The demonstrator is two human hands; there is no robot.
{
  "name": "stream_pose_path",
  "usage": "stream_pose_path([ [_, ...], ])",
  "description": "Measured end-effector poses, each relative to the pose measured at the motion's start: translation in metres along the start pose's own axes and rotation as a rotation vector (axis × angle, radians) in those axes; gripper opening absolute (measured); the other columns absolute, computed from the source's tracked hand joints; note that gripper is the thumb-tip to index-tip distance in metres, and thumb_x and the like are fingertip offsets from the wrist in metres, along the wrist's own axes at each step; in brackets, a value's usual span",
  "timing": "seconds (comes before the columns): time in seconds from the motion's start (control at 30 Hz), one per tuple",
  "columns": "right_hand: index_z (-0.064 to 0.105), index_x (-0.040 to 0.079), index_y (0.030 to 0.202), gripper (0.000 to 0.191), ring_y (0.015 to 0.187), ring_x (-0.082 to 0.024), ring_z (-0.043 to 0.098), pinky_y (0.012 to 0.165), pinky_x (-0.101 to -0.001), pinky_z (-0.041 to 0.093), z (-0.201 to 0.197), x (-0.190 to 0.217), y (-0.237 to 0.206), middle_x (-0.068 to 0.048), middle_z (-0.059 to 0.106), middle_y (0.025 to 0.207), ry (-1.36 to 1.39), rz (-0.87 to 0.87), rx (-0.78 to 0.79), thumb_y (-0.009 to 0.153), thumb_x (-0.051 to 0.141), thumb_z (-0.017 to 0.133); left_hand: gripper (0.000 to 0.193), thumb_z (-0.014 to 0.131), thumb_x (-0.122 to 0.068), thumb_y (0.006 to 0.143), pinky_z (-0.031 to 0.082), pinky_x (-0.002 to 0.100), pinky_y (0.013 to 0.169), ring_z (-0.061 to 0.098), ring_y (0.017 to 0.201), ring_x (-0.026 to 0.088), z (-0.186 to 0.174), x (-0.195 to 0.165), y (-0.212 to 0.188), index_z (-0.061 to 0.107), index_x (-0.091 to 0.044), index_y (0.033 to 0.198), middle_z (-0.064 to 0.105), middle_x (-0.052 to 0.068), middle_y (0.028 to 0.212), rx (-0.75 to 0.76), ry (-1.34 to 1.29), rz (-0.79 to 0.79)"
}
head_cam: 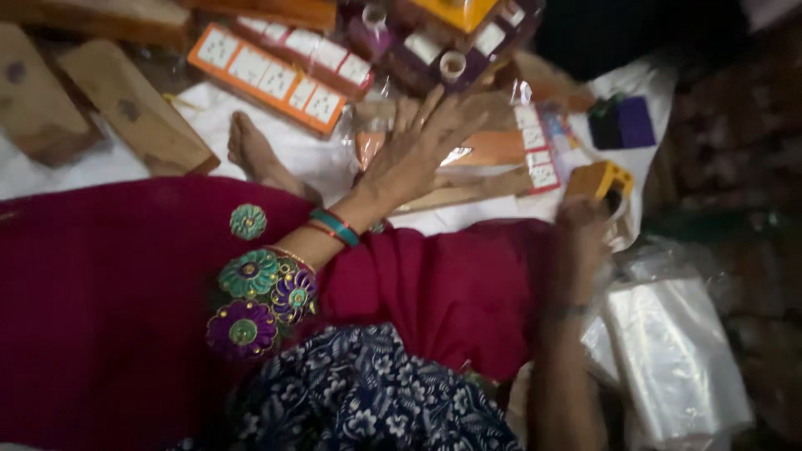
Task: The person sits on the floor and wraps electrical switchboards in clear plastic film. They pick up each switchboard, place it on a roll of film, and use a handheld dispenser to cut and seal the plastic around the item.
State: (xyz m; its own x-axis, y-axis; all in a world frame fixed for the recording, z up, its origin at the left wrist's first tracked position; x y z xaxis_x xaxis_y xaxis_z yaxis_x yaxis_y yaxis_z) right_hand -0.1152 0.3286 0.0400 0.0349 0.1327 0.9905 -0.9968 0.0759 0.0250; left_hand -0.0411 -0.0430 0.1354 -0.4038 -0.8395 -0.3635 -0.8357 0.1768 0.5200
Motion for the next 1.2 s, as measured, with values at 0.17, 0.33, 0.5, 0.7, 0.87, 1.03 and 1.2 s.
stream_pose_path([
  [0.17,0.072,0.017,0.107,0.019,0.081,-0.016,0.061,0.073,-0.0315,0.051,-0.108,0.041,0.064,-0.001,0.064,0.090,-0.321,-0.234,-0.450,0.091,0.014,0.062,0.110,0.086,-0.036,0.077,0.025,0.072,0.117,0.024,0.151,0.047,0.000,-0.002,-0.001,0.018,-0.025,0.163,0.031,0.026,0.159,-0.035,0.048,-0.029],
  [0.33,0.078,0.018,0.110,0.031,0.082,-0.023,0.068,0.074,-0.0376,0.055,-0.117,0.022,0.067,-0.005,0.069,0.089,-0.836,-0.135,-0.308,0.082,0.015,0.066,0.108,0.086,-0.036,0.077,0.029,0.071,0.114,0.029,0.146,0.049,-0.003,-0.004,0.001,0.021,-0.022,0.163,0.037,0.025,0.152,-0.069,0.036,-0.015],
  [0.5,0.078,0.018,0.107,0.031,0.078,-0.024,0.068,0.068,-0.0370,0.053,-0.079,0.025,0.060,-0.010,0.071,0.088,-1.330,-0.421,0.070,0.077,0.021,0.075,0.098,0.083,-0.040,0.080,0.028,0.070,0.113,0.033,0.143,0.049,-0.003,-0.003,0.003,0.030,-0.019,0.159,0.044,0.024,0.144,-0.117,0.011,-0.030],
  [0.7,0.074,0.002,0.095,0.022,0.073,-0.013,0.063,0.065,-0.0297,0.047,-0.089,0.029,0.048,-0.006,0.070,0.082,-0.590,-0.020,-0.344,0.090,0.023,0.068,0.097,0.082,-0.041,0.077,0.027,0.068,0.112,0.037,0.138,0.048,-0.002,0.000,0.006,0.031,-0.021,0.158,0.048,0.024,0.136,-0.105,0.053,-0.047],
  [0.87,0.069,0.012,0.092,0.009,0.069,-0.016,0.062,0.061,-0.0332,0.049,-0.101,-0.002,-0.031,-0.002,0.065,0.081,-0.260,0.204,-0.509,0.090,0.020,0.069,0.095,0.080,-0.037,0.084,0.029,0.066,0.114,0.039,0.138,0.048,-0.001,0.001,0.000,0.028,-0.021,0.163,0.052,0.023,0.135,-0.058,-0.017,-0.063],
  [1.03,0.069,0.008,0.099,0.013,0.075,-0.022,0.065,0.071,-0.0382,0.054,-0.076,-0.021,-0.043,-0.010,0.070,0.088,-0.612,0.058,-0.236,0.101,0.020,0.064,0.096,0.080,-0.043,0.084,0.026,0.069,0.112,0.039,0.136,0.049,0.002,0.002,0.003,0.027,-0.021,0.160,0.052,0.025,0.135,-0.111,0.024,-0.056],
  [1.2,0.070,0.005,0.103,0.014,0.076,-0.019,0.065,0.071,-0.0348,0.053,-0.049,-0.032,-0.028,-0.009,0.069,0.088,-0.321,0.261,-0.153,0.102,0.018,0.064,0.097,0.079,-0.044,0.091,0.028,0.068,0.118,0.038,0.140,0.050,0.008,0.003,-0.001,0.022,-0.019,0.165,0.049,0.023,0.139,-0.102,0.001,-0.032],
])
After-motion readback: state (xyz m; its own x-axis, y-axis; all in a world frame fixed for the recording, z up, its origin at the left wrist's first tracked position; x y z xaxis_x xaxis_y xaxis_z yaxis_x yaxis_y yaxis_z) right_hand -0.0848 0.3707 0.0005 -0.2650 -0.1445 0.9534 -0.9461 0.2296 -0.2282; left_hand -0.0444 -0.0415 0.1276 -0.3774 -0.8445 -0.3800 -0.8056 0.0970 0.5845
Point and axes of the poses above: each hand's wrist, its own y-axis towards the middle knuckle, its own z-axis out of the palm, x = y × z, the point moved 4 cm from there along y, towards the middle knuckle
